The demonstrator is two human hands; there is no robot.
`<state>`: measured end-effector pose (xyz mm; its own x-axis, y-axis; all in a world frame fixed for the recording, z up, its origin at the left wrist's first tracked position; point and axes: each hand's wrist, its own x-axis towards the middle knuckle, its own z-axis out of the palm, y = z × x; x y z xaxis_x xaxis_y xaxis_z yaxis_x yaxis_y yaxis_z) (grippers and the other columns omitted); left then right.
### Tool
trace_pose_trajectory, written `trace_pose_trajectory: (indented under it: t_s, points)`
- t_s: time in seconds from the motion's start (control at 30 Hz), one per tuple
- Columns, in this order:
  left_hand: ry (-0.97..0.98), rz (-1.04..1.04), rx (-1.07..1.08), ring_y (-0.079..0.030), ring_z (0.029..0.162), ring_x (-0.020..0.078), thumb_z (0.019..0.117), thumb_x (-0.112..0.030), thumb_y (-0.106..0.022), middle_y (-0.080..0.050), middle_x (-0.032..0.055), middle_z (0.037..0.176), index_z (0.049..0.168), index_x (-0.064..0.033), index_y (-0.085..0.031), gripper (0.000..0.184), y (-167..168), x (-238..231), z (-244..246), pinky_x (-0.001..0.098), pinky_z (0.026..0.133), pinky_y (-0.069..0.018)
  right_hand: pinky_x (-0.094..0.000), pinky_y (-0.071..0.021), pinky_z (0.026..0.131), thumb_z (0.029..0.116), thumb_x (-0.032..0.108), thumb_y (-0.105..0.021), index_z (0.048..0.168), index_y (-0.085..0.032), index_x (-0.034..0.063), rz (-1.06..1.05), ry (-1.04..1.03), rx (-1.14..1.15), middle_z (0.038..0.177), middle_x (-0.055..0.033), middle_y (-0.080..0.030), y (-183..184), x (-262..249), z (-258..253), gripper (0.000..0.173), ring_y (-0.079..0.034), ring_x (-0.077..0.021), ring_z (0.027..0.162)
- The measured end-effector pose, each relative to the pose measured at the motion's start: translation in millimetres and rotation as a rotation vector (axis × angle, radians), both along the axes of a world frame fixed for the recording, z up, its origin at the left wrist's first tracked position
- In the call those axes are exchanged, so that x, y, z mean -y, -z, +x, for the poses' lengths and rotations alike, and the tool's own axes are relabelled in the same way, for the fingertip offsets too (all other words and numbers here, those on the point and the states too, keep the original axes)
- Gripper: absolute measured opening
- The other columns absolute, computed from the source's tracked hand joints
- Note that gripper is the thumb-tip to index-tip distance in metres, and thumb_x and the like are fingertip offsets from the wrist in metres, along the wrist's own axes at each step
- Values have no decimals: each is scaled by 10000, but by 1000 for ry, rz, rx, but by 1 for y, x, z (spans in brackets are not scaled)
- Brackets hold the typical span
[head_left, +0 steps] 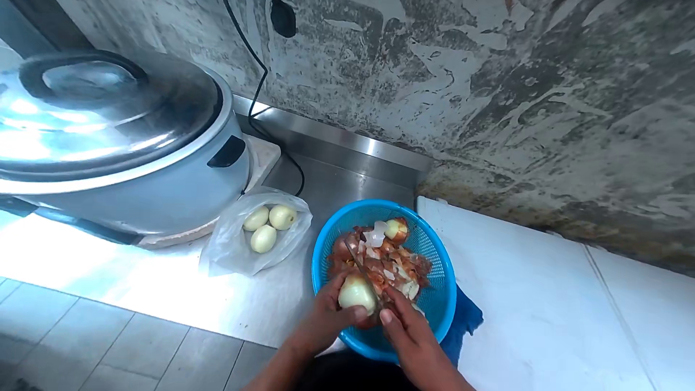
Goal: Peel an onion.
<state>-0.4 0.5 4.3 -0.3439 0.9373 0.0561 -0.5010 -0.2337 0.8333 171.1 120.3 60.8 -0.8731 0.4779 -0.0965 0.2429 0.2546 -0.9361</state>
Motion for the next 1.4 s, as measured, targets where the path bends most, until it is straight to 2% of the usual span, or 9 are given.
trace_pose_trajectory:
  t_s: [0.23,0.47,0.63,0.83,0.97,1.13,1.27,1.33,1.4]
  points:
    - [-137,-15,-8,-689,1094,262,854,-274,-827,-668,175,1251,1441,86,-435,792,3,1,8,434,946,-590,-347,-528,580,1087,395,-412,1565,-330,-28,16,-84,78,792,-56,-605,-1,-4,5,644,-541,-134,602]
    - [-81,26,-165,-681,1125,232,865,-283,-813,-674,137,1271,1396,44,-530,685,-2,2,3,415,986,-576,-305,-543,593,1075,409,-431,1399,-489,32,-66,-10,88,886,-21,-668,-7,-6,-8,501,-605,-104,662]
    - [-67,57,-184,-675,1133,229,847,-303,-829,-669,131,1279,1404,24,-531,711,-2,2,3,402,989,-572,-280,-447,469,1086,365,-422,1306,-527,72,-348,19,49,719,-16,-545,-8,-7,-12,380,-498,-123,534]
    - [-37,108,-81,-634,1194,256,883,-361,-791,-608,164,1362,1472,18,-459,775,7,1,1,433,1021,-541,-258,-498,460,1070,430,-467,1295,-534,78,-787,122,-190,691,-39,-549,1,-2,-13,423,-540,-112,502]
    - [-55,93,45,-615,1221,308,905,-349,-770,-547,187,1426,1540,-9,-345,836,7,1,4,488,988,-557,-258,-493,477,1069,410,-493,1325,-542,59,-563,138,-272,701,-33,-560,5,0,-11,437,-540,-108,531]
    - [-205,61,-23,-701,1006,237,975,-243,-694,-654,149,1230,1369,-8,-490,502,8,-4,14,406,846,-612,-243,-491,494,1076,375,-486,1359,-520,10,-77,201,-226,734,-3,-586,4,-3,-6,463,-532,-79,555]
    - [-142,25,-123,-688,1105,278,1023,-292,-619,-631,189,1321,1451,76,-440,593,6,-2,12,442,917,-606,-244,-504,507,1078,348,-487,1358,-522,2,13,198,-242,759,-6,-606,9,-2,-2,446,-548,-76,571]
    - [-106,61,-222,-623,1245,235,1041,-344,-579,-578,173,1425,1496,101,-384,665,5,0,11,411,1051,-537,-239,-512,520,1079,358,-482,1330,-553,1,43,195,-215,791,-2,-621,12,2,-2,442,-554,-61,584]
    - [-83,86,-275,-602,1277,209,1047,-359,-564,-570,165,1441,1505,102,-373,678,5,0,10,393,1087,-509,-246,-534,552,1076,358,-482,1316,-566,-12,86,203,-199,832,-13,-652,16,5,0,448,-575,-57,612]
